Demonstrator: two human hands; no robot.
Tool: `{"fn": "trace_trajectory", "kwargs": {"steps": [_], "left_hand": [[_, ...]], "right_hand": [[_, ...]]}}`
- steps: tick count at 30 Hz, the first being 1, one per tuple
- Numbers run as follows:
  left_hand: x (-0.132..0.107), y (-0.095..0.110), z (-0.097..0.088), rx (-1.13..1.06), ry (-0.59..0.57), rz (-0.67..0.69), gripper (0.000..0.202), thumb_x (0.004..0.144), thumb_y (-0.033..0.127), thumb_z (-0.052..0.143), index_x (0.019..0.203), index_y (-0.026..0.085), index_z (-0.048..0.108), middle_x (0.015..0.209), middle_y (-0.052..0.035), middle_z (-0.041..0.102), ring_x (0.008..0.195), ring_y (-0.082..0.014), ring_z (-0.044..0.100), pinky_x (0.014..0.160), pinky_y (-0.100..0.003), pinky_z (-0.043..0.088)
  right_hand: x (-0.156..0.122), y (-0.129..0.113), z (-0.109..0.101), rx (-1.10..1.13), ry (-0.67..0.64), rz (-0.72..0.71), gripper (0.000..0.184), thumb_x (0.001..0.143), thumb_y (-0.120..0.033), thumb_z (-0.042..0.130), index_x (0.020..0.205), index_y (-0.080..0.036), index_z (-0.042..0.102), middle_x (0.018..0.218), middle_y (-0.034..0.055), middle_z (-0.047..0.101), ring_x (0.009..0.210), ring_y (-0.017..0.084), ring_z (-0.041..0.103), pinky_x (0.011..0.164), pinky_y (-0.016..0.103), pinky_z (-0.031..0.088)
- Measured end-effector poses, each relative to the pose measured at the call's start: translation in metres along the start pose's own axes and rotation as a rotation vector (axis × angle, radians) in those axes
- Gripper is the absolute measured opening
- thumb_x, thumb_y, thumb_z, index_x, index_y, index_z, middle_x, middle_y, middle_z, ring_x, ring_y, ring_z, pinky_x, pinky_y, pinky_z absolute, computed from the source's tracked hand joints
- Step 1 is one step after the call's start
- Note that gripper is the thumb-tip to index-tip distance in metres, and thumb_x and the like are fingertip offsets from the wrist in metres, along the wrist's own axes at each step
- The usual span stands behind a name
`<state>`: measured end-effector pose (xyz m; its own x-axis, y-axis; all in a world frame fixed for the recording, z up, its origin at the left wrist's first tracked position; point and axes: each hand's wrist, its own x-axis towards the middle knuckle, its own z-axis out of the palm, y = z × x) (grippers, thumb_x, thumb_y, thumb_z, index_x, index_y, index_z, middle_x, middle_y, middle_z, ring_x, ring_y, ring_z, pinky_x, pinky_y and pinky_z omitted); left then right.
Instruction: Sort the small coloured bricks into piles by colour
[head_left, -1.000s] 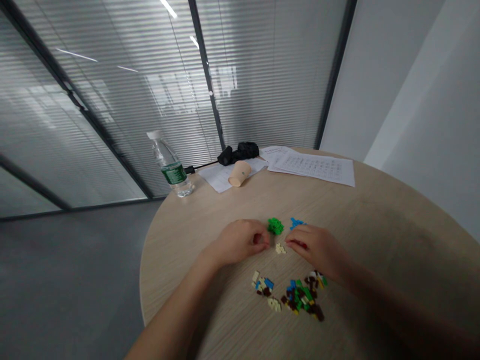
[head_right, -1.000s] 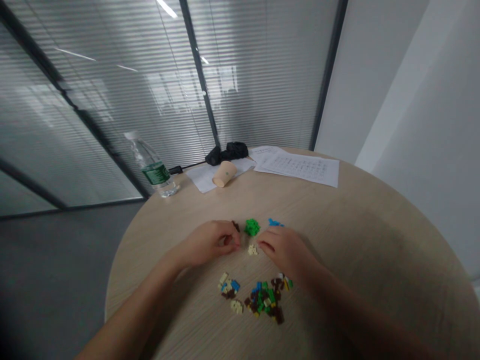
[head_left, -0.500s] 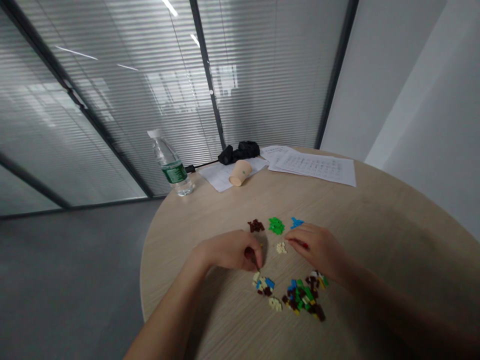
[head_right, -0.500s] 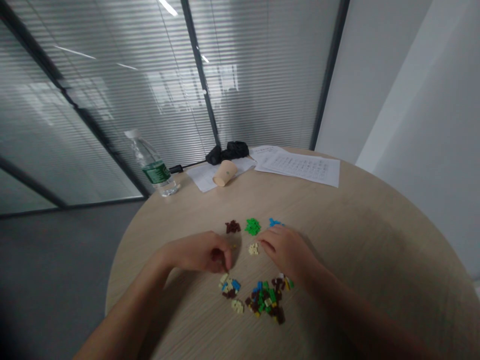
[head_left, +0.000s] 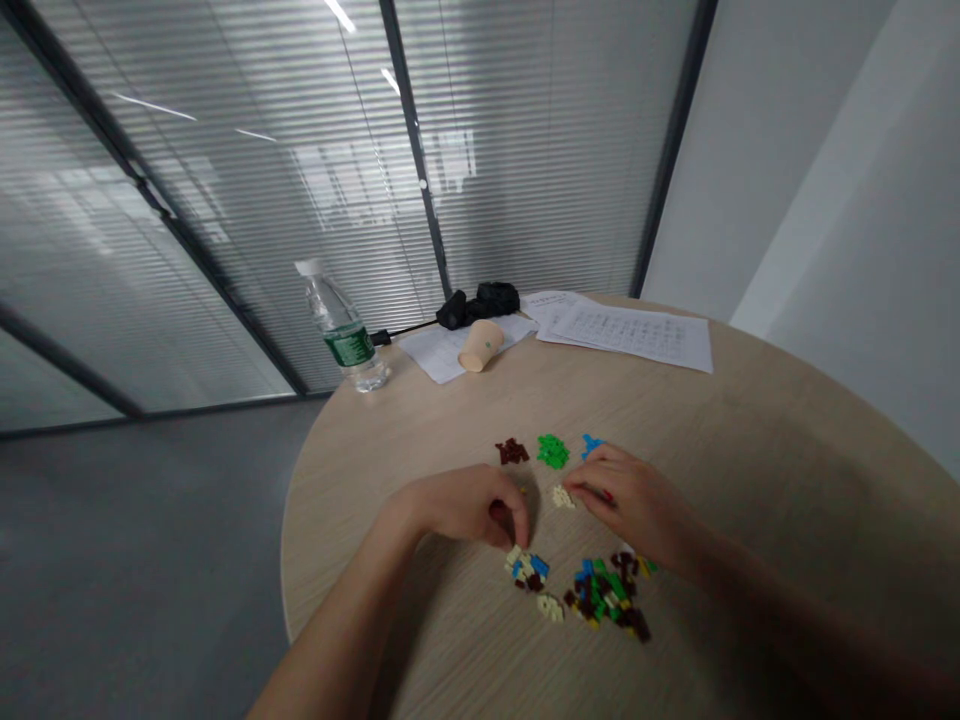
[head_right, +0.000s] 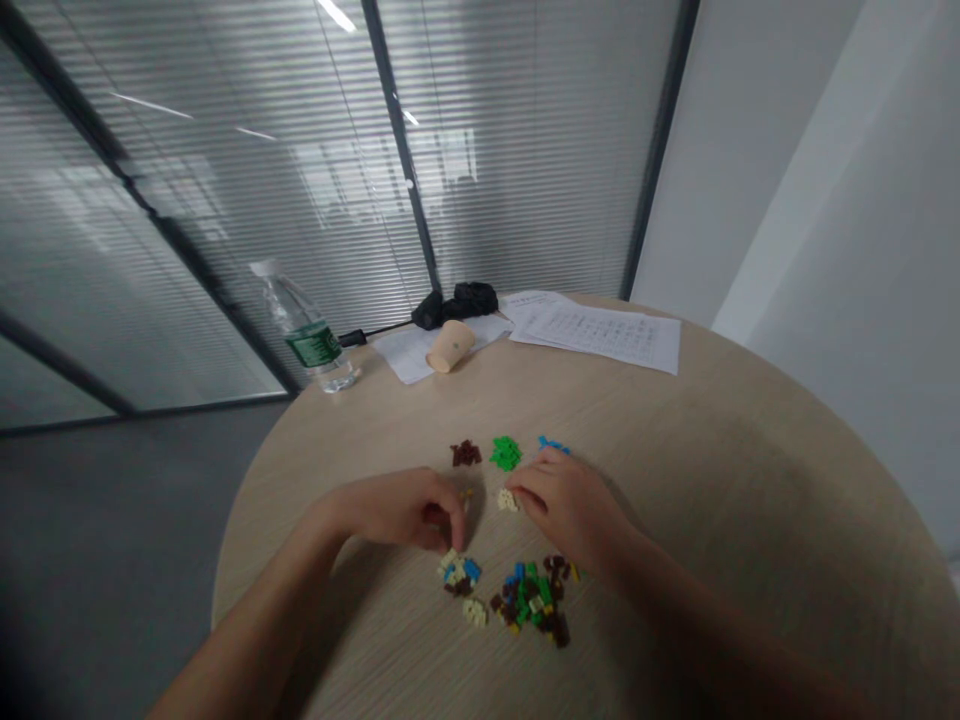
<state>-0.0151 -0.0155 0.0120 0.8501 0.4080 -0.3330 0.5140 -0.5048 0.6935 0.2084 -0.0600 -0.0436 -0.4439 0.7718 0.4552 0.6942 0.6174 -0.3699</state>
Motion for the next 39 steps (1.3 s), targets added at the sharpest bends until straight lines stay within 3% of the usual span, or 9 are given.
{"fn": "trace_trajectory", "kwargs": {"steps": [6,11,15,26,34,39], "left_hand": [[0.001,-0.002,0.001,-0.018,-0.011,-0.001,0.021,0.068,0.001,0.061,0.079,0.017,0.070,0.066,0.0043,0.062,0.059,-0.0062,0.051,0.057,-0.016,0.037],[0.001,-0.002,0.001,-0.022,-0.023,0.017,0.024,0.069,0.001,0.061,0.082,0.019,0.071,0.069,0.0043,0.063,0.060,-0.0063,0.051,0.057,-0.016,0.037],[0.002,-0.003,0.002,-0.059,-0.039,0.006,0.024,0.069,0.000,0.060,0.080,0.018,0.071,0.068,0.0040,0.063,0.061,-0.0066,0.052,0.059,-0.016,0.038],[0.002,-0.005,0.001,-0.026,-0.026,0.016,0.024,0.069,0.001,0.061,0.081,0.019,0.071,0.069,0.0041,0.063,0.061,-0.0068,0.052,0.058,-0.017,0.037],[0.001,-0.002,0.002,-0.052,-0.087,0.026,0.028,0.068,0.001,0.061,0.085,0.020,0.071,0.064,0.0052,0.058,0.057,-0.0065,0.046,0.057,-0.017,0.035],[0.002,-0.002,0.003,-0.085,-0.076,0.012,0.026,0.066,-0.001,0.061,0.082,0.019,0.071,0.066,0.0042,0.060,0.061,-0.0075,0.050,0.059,-0.018,0.037]], "right_hand": [[-0.001,0.018,-0.013,-0.082,0.062,0.015,0.017,0.084,-0.015,0.051,0.087,-0.020,0.067,0.080,0.0059,0.070,0.080,0.020,0.061,0.073,0.032,0.048],[-0.006,0.040,-0.026,-0.113,0.033,0.287,0.016,0.076,-0.016,0.052,0.082,-0.019,0.067,0.079,0.0049,0.069,0.069,0.018,0.063,0.065,0.028,0.048],[-0.007,0.047,-0.024,-0.068,-0.047,0.383,0.014,0.073,-0.017,0.054,0.078,-0.019,0.066,0.076,0.0039,0.069,0.068,0.018,0.063,0.066,0.029,0.048],[-0.003,0.051,-0.020,-0.057,0.008,0.400,0.014,0.075,-0.019,0.052,0.079,-0.019,0.065,0.079,0.0044,0.069,0.069,0.018,0.064,0.066,0.029,0.048],[-0.003,0.047,-0.019,-0.054,0.011,0.412,0.014,0.074,-0.018,0.054,0.080,-0.021,0.066,0.083,0.0036,0.071,0.073,0.017,0.066,0.070,0.027,0.050],[-0.002,0.043,-0.019,-0.074,0.057,0.375,0.016,0.075,-0.019,0.053,0.081,-0.021,0.067,0.084,0.0045,0.071,0.073,0.018,0.066,0.071,0.029,0.050]]}}
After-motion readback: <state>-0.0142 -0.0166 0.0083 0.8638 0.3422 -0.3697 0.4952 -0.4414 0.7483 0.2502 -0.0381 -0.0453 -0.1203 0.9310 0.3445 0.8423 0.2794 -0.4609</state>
